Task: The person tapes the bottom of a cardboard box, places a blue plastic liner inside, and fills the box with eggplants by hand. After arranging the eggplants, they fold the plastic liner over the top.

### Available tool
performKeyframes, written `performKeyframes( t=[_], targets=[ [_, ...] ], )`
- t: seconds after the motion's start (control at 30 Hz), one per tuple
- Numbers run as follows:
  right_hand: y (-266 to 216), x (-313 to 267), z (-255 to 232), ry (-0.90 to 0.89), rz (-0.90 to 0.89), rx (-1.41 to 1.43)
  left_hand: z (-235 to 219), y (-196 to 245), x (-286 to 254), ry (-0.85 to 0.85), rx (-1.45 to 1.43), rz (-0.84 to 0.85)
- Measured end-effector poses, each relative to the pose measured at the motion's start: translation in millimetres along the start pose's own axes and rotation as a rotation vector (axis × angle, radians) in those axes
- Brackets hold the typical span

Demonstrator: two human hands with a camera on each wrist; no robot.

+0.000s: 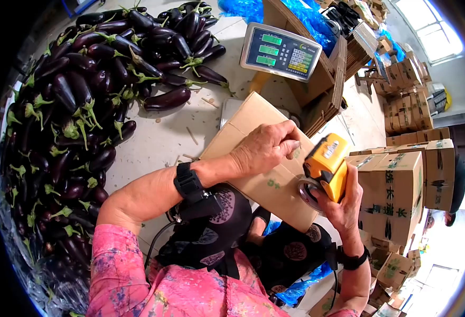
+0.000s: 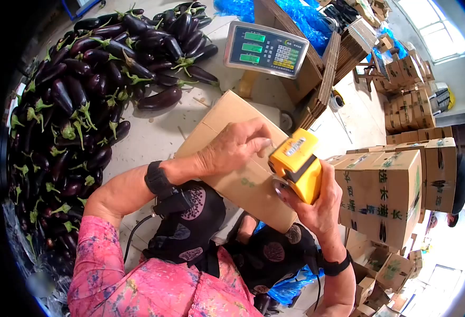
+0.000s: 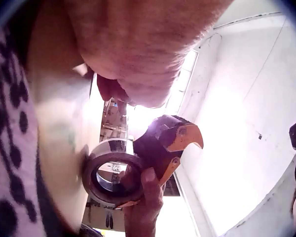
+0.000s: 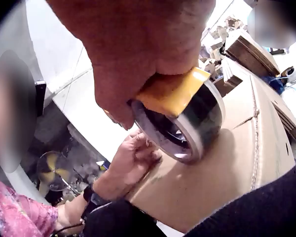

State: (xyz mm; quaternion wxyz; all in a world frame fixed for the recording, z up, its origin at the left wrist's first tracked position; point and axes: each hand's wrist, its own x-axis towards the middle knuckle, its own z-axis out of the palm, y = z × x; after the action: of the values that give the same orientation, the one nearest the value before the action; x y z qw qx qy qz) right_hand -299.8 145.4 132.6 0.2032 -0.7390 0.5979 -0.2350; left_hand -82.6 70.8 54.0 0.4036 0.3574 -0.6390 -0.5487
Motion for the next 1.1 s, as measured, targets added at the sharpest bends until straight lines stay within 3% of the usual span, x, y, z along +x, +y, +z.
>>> performKeyframes(
  t=[0.3, 0.43, 0.53, 0.63, 0.67, 0.77, 0.9, 1.0, 1.1],
  targets=[
    [1.6, 0.1, 1.3, 0.01, -0.044, -0.032, -6.9, 0.6, 4.4, -0.051, -0.1, -0.111],
    [3.6, 10.6, -8.4, -0.065, -0.058, 0.002, -9.0, -3.6, 7.2, -0.101, -0.107, -0.142],
    [3.1, 21.3, -16.8, -0.125, 0.107, 0.049, -6.0, -1.1, 14.3, -0.061, -0.008, -0.14],
    [-3.7, 24.5, -20.6, -0.148, -0.021, -0.118, -1.6, -13.0, 15.6, -0.006, 0.054, -0.083],
    [-0.9, 23.4, -20.7, -0.136, -0.17, -0.27, 3.8, -18.3, 13.1, 0.047, 0.102, 0.07],
    [5.5, 20.5, -20.8, -0.143, -0.145, -0.35, 10.8, -11.0, 10.1, 0.067, 0.245, 0.095],
    [12.0, 12.5, -28.1, -0.117, -0.081, -0.285, 24.9, -10.8, 7.3, 0.102, 0.232, 0.227],
    [20.8, 6.0, -28.2, -0.079, -0.03, -0.229, 28.4, -3.4, 8.0, 0.005, 0.14, 0.076],
    [30.2, 7.4, -18.9, 0.012, -0.121, -0.201, 22.0, 1.7, 6.9, 0.003, 0.083, -0.045]
  ],
)
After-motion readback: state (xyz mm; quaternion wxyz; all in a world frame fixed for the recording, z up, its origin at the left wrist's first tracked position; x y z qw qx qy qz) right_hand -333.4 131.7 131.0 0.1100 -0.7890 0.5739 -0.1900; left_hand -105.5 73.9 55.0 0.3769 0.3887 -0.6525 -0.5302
